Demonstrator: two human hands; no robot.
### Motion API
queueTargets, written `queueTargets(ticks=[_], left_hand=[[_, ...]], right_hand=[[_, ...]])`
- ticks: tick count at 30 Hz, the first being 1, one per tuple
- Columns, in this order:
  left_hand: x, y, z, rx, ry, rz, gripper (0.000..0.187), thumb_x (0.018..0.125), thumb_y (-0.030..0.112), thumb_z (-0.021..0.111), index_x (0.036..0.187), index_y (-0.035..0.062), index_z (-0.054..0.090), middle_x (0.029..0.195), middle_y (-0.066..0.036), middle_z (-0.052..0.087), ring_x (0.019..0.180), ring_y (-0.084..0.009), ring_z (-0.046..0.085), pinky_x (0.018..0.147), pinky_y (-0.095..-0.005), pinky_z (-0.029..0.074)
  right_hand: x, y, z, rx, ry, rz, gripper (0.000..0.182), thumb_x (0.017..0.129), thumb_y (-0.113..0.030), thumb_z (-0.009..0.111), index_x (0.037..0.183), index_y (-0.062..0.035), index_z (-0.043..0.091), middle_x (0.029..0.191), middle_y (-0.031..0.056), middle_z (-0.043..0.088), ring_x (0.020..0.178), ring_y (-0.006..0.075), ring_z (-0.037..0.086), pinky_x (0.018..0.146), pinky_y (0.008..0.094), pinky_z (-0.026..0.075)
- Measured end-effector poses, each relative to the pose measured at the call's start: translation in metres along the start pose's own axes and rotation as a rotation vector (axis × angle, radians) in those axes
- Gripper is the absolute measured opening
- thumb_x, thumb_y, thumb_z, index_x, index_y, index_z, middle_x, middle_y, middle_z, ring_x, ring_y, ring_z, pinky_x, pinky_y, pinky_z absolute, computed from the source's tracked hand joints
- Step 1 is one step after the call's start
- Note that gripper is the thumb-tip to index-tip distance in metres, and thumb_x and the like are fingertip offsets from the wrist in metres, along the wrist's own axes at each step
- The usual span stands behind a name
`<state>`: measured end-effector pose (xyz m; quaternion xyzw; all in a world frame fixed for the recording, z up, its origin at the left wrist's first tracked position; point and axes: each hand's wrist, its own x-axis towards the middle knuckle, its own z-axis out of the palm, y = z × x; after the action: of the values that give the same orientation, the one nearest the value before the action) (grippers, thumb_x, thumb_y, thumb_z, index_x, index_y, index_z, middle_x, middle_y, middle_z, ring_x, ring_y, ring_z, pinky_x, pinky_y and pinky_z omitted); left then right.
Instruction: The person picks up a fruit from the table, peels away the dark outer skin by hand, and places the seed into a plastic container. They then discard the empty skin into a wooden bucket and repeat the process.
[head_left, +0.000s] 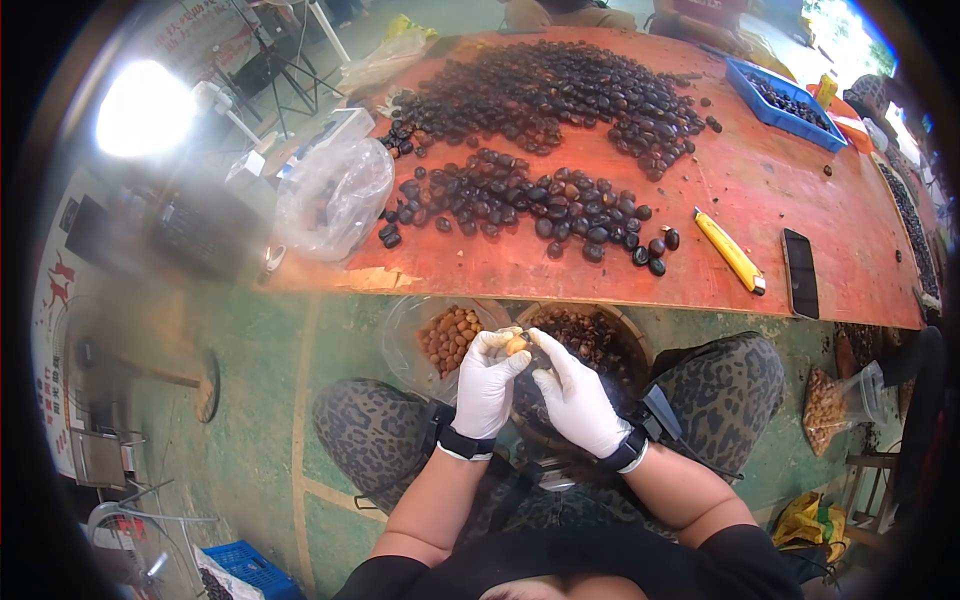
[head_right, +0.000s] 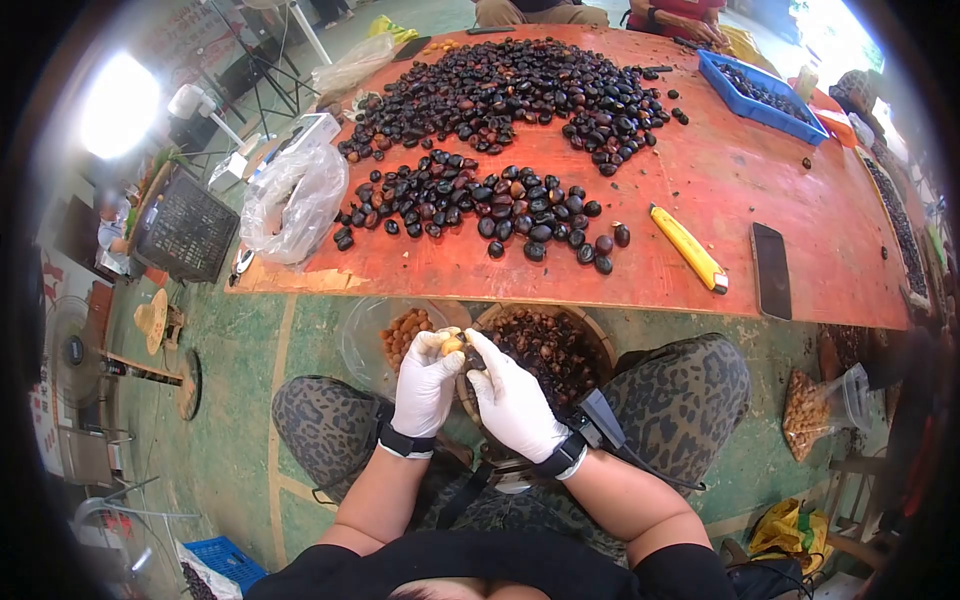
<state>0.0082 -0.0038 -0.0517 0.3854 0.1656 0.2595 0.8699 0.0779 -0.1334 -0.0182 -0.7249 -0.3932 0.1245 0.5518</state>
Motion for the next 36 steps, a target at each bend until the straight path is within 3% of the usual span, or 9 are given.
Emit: queueTargets(ticks=[13, 19, 29, 36], left_hand=[[-0.0017, 0.0009, 0.0033, 0.044, -0.004, 0.033, 0.028, 0.08, -0.01, 0.067, 0.101, 0.0034, 0.055, 0.109, -0.008, 0.061, 0.097, -0.0139, 0.06, 0.091, -0.0285, 0.047], [0.0003, 0.0018, 0.0011, 0.053, 0.016, 0.028, 0.027, 0.08, -0.008, 0.068, 0.102, 0.0028, 0.055, 0.109, -0.008, 0.061, 0.096, -0.0131, 0.059, 0.09, -0.0277, 0.047], [-0.0023, 0.0013, 0.0074, 0.139, 0.05, 0.033, 0.028, 0.078, -0.009, 0.07, 0.098, 0.003, 0.054, 0.105, -0.006, 0.059, 0.096, -0.0124, 0.058, 0.089, -0.0265, 0.048], [-0.0039, 0.0009, 0.0086, 0.283, 0.045, 0.089, 0.025, 0.079, -0.008, 0.069, 0.098, 0.0025, 0.055, 0.106, -0.007, 0.06, 0.095, -0.0122, 0.058, 0.087, -0.0255, 0.047]], right_hand=[[0.0068, 0.0047, 0.0061, 0.027, 0.076, 0.005, 0.042, 0.091, -0.005, 0.052, 0.133, -0.0053, 0.047, 0.114, 0.0228, 0.06, 0.103, 0.0377, 0.06, 0.087, 0.0389, 0.049], [0.0046, -0.0029, -0.001, -0.013, -0.003, -0.006, 0.046, 0.089, -0.005, 0.053, 0.135, -0.0053, 0.045, 0.113, 0.0234, 0.06, 0.101, 0.0387, 0.06, 0.084, 0.0396, 0.05], [0.0029, 0.003, 0.0009, -0.089, 0.027, -0.099, 0.051, 0.089, -0.008, 0.055, 0.138, -0.0087, 0.042, 0.102, 0.0205, 0.061, 0.085, 0.0379, 0.062, 0.072, 0.0406, 0.052], [0.001, 0.0011, 0.0055, -0.174, 0.055, -0.034, 0.047, 0.091, -0.009, 0.052, 0.136, -0.008, 0.042, 0.1, 0.02, 0.06, 0.082, 0.0383, 0.062, 0.071, 0.0433, 0.052]])
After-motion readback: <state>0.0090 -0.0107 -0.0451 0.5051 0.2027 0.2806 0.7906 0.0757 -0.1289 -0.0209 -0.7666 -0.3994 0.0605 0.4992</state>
